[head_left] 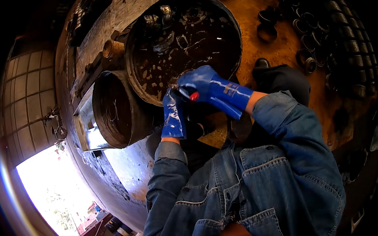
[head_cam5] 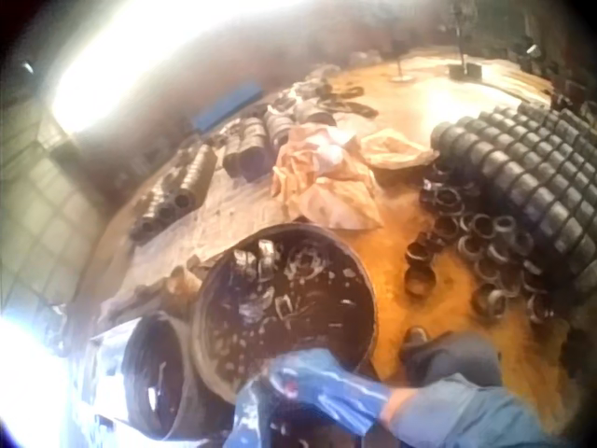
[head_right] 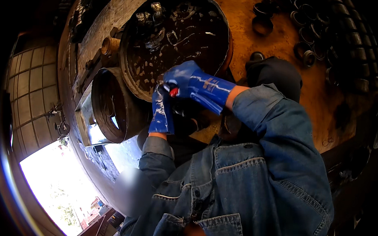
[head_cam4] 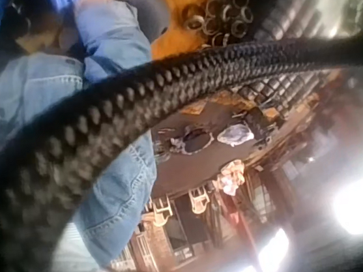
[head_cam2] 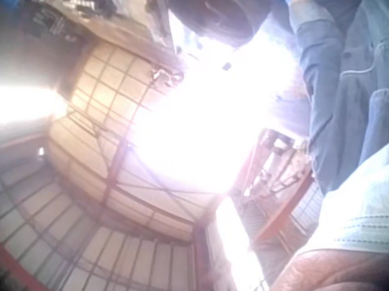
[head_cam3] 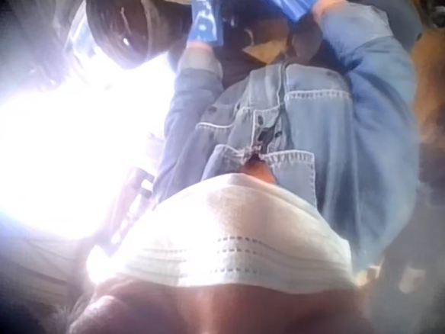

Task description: The person sits on the floor and cleans small metal rings using a red-handled brush and a dark liquid from a basin. They repeatedly dip the rings into the liquid, scrub them with the brush, and place them into a second basin.

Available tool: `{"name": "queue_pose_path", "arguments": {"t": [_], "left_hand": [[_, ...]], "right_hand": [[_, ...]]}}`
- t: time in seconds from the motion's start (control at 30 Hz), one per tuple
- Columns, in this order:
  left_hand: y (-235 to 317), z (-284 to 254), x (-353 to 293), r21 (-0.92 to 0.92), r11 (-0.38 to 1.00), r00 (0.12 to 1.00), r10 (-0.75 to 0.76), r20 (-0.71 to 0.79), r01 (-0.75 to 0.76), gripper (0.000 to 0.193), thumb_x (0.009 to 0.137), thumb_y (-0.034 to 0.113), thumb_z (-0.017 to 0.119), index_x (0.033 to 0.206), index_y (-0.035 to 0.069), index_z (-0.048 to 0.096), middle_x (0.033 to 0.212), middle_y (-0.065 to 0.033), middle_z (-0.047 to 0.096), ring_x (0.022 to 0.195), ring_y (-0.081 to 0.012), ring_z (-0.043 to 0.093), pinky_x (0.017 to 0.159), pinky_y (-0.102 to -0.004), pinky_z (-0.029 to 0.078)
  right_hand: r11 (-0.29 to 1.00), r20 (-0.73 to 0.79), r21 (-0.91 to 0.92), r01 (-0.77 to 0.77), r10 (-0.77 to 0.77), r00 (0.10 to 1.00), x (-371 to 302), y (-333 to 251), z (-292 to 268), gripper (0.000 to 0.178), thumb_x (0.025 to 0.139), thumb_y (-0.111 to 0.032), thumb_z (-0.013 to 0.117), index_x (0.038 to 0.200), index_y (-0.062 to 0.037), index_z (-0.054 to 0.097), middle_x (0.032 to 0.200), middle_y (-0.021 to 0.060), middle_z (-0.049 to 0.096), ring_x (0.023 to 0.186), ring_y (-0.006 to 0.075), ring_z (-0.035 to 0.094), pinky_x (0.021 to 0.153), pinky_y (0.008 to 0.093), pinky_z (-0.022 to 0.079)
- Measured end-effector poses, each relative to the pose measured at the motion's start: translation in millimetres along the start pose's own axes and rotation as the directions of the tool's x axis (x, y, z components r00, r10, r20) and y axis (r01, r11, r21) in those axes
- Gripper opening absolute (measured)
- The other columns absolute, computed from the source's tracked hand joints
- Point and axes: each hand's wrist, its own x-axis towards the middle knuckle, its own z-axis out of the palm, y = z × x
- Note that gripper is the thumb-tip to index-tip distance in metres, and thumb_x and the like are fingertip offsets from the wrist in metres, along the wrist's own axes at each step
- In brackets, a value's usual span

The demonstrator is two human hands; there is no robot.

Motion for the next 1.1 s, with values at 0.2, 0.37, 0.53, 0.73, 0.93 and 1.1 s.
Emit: {"name": "queue_pose_path", "arguments": {"t": [0.2,0.37,0.53,0.73,0.93,1.1], "left_hand": [[75,-29,-17,0.129,0.990,0.997,-0.058,0.043,0.052,0.060,0.086,0.045,0.076,0.127,0.003,0.066,0.117,-0.0229,0.072,0.113,-0.0391,0.068,0.098,-0.0449,0.055],[62,-13,-7,0.034,0.995,0.994,0.088,0.069,-0.091,0.048,0.086,0.029,0.078,0.125,0.002,0.068,0.117,-0.0217,0.073,0.107,-0.0382,0.071,0.092,-0.0409,0.056],[50,-16,-16,0.051,0.999,0.993,0.006,0.119,-0.013,0.049,0.086,0.035,0.078,0.124,0.005,0.068,0.115,-0.0191,0.073,0.110,-0.0349,0.071,0.095,-0.0412,0.056],[74,-31,-20,0.123,0.990,0.996,-0.078,0.041,0.073,0.057,0.084,0.040,0.079,0.125,0.001,0.066,0.117,-0.0217,0.073,0.112,-0.0379,0.069,0.096,-0.0420,0.056],[104,-44,0,0.303,0.953,0.984,-0.068,0.163,0.016,0.064,0.084,0.038,0.079,0.137,0.007,0.061,0.135,-0.0192,0.066,0.127,-0.0341,0.063,0.108,-0.0422,0.050],[147,-48,37,0.597,0.797,0.965,-0.077,0.252,-0.093,0.058,0.091,0.034,0.074,0.142,0.010,0.060,0.138,-0.0180,0.065,0.130,-0.0335,0.062,0.109,-0.0440,0.050]], "right_hand": [[0.763,0.016,0.422,-0.489,0.534,0.846,1,54,-1,0.028,0.103,-0.030,0.060,0.113,-0.0070,0.071,0.106,0.0117,0.074,0.098,0.0224,0.073,0.092,0.0333,0.059],[0.729,-0.272,0.664,0.165,0.030,0.962,19,84,66,0.050,0.090,-0.034,0.079,0.134,-0.0121,0.064,0.133,0.0139,0.066,0.115,0.0282,0.070,0.103,0.0441,0.058],[0.991,-0.122,0.105,0.083,-0.070,0.990,-4,21,15,0.047,0.088,-0.030,0.081,0.131,-0.0154,0.067,0.125,0.0124,0.071,0.110,0.0273,0.071,0.099,0.0426,0.058],[0.585,0.016,0.720,-0.374,0.525,0.851,12,63,18,0.032,0.098,-0.032,0.065,0.117,-0.0075,0.071,0.108,0.0131,0.073,0.098,0.0264,0.071,0.089,0.0349,0.055],[0.410,0.162,0.621,-0.668,0.767,0.621,1,65,1,0.057,0.097,-0.053,0.055,0.118,-0.0032,0.072,0.112,0.0227,0.073,0.105,0.0356,0.069,0.098,0.0423,0.051],[0.501,0.134,0.658,-0.562,0.656,0.743,3,38,-7,0.047,0.100,-0.045,0.059,0.113,-0.0032,0.075,0.108,0.0218,0.074,0.106,0.0370,0.071,0.100,0.0387,0.053]]}}
